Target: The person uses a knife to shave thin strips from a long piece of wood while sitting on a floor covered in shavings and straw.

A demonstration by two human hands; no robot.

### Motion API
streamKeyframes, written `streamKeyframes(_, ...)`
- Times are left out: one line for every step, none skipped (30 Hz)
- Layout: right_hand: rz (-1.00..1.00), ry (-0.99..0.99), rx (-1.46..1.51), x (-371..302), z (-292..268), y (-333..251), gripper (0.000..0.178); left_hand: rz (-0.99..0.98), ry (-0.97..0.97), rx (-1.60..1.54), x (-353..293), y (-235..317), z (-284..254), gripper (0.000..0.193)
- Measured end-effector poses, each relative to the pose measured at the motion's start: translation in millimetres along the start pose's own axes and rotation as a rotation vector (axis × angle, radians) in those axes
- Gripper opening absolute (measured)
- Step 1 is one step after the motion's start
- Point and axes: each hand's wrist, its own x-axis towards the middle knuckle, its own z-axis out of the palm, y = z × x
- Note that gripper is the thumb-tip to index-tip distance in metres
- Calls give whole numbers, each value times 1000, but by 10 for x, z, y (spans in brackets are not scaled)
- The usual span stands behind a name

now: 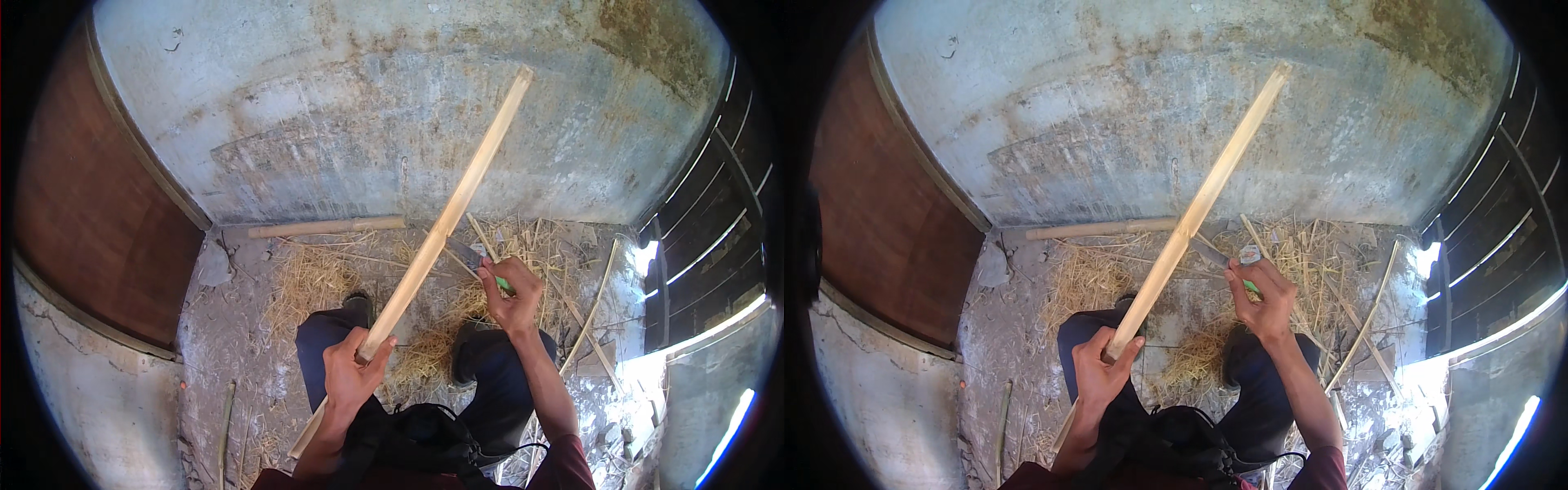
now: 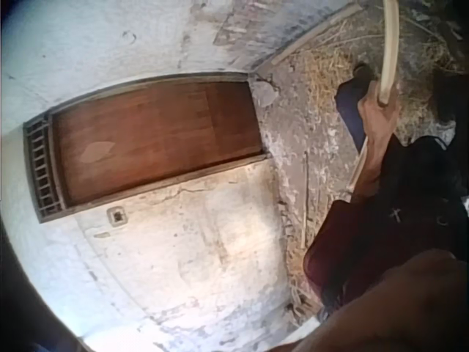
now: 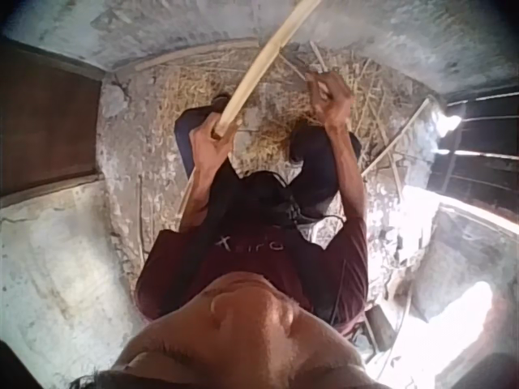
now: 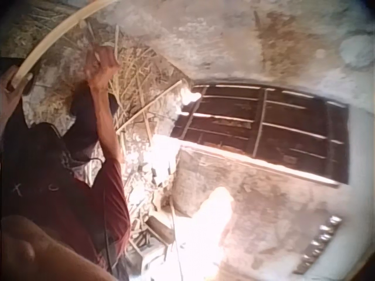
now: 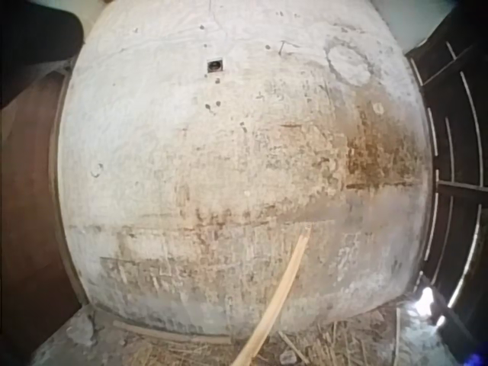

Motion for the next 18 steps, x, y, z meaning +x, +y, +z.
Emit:
streamKeyframes(19, -28, -2, 14, -12, -50, 9, -1, 0, 0, -9, -1, -7, 28)
streamKeyframes(19, -29, -1, 0, 0, -52, 9, -26, -6, -5, -16, -3, -12, 28)
streamKeyframes(22, -32, -2, -20, 13, -49, 9, -52, -12, -11, -23, -7, -17, 28)
streamKeyframes(22, -34, -1, -28, 23, -51, 10, -52, -9, -11, -33, -28, -28, 28)
streamKeyframes(20, -34, 1, -31, 21, -53, 10, -32, -20, 24, -46, -63, -44, 30)
streamKeyframes(1, -36, -11, -35, 13, -50, 10, -13, -31, 58, -54, -83, -55, 32)
streamKeyframes(-15, -38, -24, -47, 8, -50, 10, -13, -30, 59, -57, -83, -62, 32)
streamKeyframes(-14, -38, -23, -51, -4, -69, 10, -9, -35, 55, -59, -80, -69, 31)
streamKeyframes(-9, -100, -13, -47, -26, -101, 10, -5, -39, 50, -60, -80, -74, 31)
streamKeyframes(-4, -162, -4, -48, -39, -118, 11, -5, -40, 51, -68, -90, -77, 31)
streamKeyframes(-3, -162, -4, -51, -36, -116, 11, -2, -51, 54, -80, -105, -78, 30)
streamKeyframes(-18, -163, -6, -53, -29, -110, 11, 2, -61, 57, -94, -117, -78, 30)
streamKeyframes(-34, -165, -10, -50, -28, -100, 12, 3, -63, 56, -107, -122, -73, 30)
streamKeyframes(-33, -164, -13, -45, -25, -71, 12, 18, -51, 36, -123, -128, -68, 29)
streamKeyframes(-59, -128, 3, -37, -22, -30, 11, 34, -39, 15, -137, -134, -62, 29)
streamKeyframes(-84, -94, 21, -37, -20, -4, 10, 33, -41, 15, -151, -154, -64, 29)
streamKeyframes(-83, -94, 20, -40, -24, 2, 10, 23, -51, 15, -162, -180, -69, 29)
streamKeyframes(-76, -110, 23, -42, -28, 3, 10, 12, -60, 15, -171, -197, -71, 29)
